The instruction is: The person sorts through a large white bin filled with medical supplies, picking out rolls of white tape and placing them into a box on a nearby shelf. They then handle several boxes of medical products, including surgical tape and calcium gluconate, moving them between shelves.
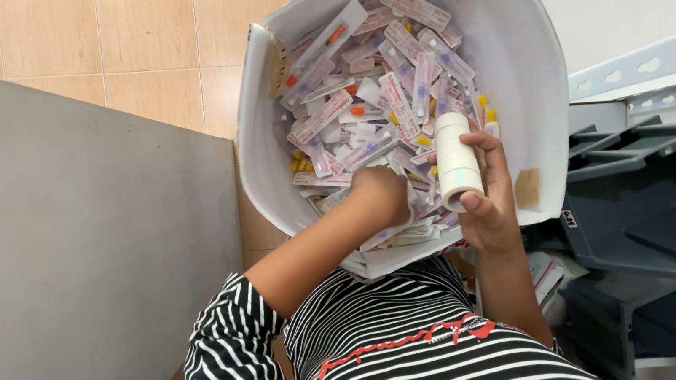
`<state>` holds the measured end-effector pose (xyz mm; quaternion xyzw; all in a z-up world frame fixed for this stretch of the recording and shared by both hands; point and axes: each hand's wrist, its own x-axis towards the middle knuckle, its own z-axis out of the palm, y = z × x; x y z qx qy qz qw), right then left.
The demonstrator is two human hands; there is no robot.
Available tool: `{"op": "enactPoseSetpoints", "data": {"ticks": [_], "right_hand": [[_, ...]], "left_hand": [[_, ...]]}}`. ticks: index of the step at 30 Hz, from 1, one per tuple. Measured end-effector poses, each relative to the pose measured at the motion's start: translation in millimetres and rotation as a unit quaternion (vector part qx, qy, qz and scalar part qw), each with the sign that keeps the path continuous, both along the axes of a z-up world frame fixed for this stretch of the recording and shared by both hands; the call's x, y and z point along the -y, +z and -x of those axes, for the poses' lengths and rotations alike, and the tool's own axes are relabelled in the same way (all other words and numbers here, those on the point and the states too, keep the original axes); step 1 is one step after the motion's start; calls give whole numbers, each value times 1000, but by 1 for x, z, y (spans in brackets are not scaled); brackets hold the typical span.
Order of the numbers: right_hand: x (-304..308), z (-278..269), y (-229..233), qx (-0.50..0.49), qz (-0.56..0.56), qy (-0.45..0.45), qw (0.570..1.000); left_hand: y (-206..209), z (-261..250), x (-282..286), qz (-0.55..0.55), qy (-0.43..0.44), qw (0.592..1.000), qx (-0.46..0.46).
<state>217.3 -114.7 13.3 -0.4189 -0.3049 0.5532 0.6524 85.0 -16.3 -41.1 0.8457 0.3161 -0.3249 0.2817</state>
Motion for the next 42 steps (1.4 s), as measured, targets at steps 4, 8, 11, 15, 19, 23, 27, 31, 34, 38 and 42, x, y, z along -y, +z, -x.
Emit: {"op": "enactPoseSetpoints", "data": {"ticks": [4,8,11,15,19,23,27,31,34,38,42], "right_hand": [[0,-3,4,11,28,17,999],[-19,6,18,108,19,50,993],[-56,29,46,376,-12,125,918],[-120,84,81,691,85,306,649],[-157,133,42,760,166,350,522],[-180,172,-16,816,186,394,380],[-178,174,-67,865,211,410,196],[-146,141,-105,895,214,368,132],[-150,145,-48,871,258,396,131],[-179,172,-8,803,307,444,253],[-203,199,-21,793,336,436,260]], "left_hand": [[17,24,22,-27,25,995,96],[54,67,29,-47,115,976,180],[88,108,31,-44,145,959,239],[128,163,22,-26,144,932,333],[150,221,-12,35,139,933,331],[154,272,-51,27,226,889,398],[144,304,-78,-70,307,843,436],[120,329,-89,2,365,790,494],[100,328,-97,121,434,771,450],[86,324,-106,223,418,726,500],[79,322,-112,263,406,712,509]]}}
